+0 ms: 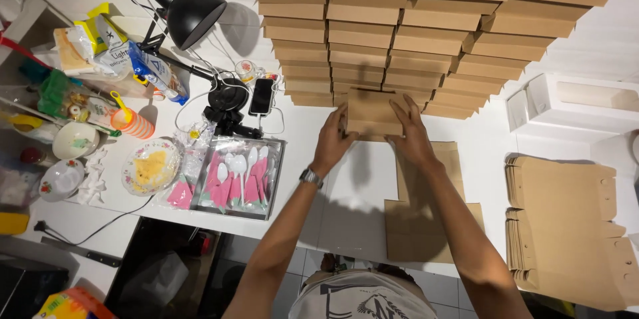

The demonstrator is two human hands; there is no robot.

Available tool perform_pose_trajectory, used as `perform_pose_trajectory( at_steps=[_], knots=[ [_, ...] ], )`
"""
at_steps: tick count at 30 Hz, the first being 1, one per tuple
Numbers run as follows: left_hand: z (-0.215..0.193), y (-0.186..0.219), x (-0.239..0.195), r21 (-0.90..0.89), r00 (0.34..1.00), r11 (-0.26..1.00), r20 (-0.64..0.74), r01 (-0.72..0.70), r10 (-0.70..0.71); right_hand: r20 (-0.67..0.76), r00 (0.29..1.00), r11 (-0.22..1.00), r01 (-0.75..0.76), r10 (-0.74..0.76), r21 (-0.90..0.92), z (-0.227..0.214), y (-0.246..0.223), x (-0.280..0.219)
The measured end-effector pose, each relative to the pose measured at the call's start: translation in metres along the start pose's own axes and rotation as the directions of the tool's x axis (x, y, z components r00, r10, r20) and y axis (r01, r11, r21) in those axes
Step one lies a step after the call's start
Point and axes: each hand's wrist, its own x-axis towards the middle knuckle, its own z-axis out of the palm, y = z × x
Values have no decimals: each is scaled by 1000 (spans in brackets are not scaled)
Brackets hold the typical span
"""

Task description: The person assembles flat cardboard boxes by folding and inserting tabs. They place a plastic-wrapped pink and white spoon into each box before folding it closed. The person repeats this process for multiple boxes, stacking the finished ones on the table.

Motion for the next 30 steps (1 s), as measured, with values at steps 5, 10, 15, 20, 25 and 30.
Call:
perform_pose_trajectory(
  at_steps=[5, 10, 15, 20, 25, 30],
  knots=[
    [-18, 13, -87, -133, 983, 974, 64, 181, -174, -68, 994, 994, 88, -84, 61, 17, -16, -111],
    [-32, -9, -127, -93, 933, 964, 290, 250, -214, 21, 997, 994, -69, 68, 83, 86, 46, -183],
    [-23, -77, -122, -106, 926, 941, 242, 321, -289, -279, 892, 873, -212, 357, 439, 79, -2, -177],
    [49, -256, -104, -359, 854, 785, 339, 504, -394, -252, 787, 706, -301, 563, 641, 123, 77, -152],
    [31, -185, -93, -439, 840, 723, 374, 533, -393, -214, 717, 584, -317, 664, 747, 125, 65, -142],
    [18, -164, -84, -577, 778, 572, 192, 583, -598, -26, 786, 657, -498, 618, 566, 119, 58, -144]
  ],
)
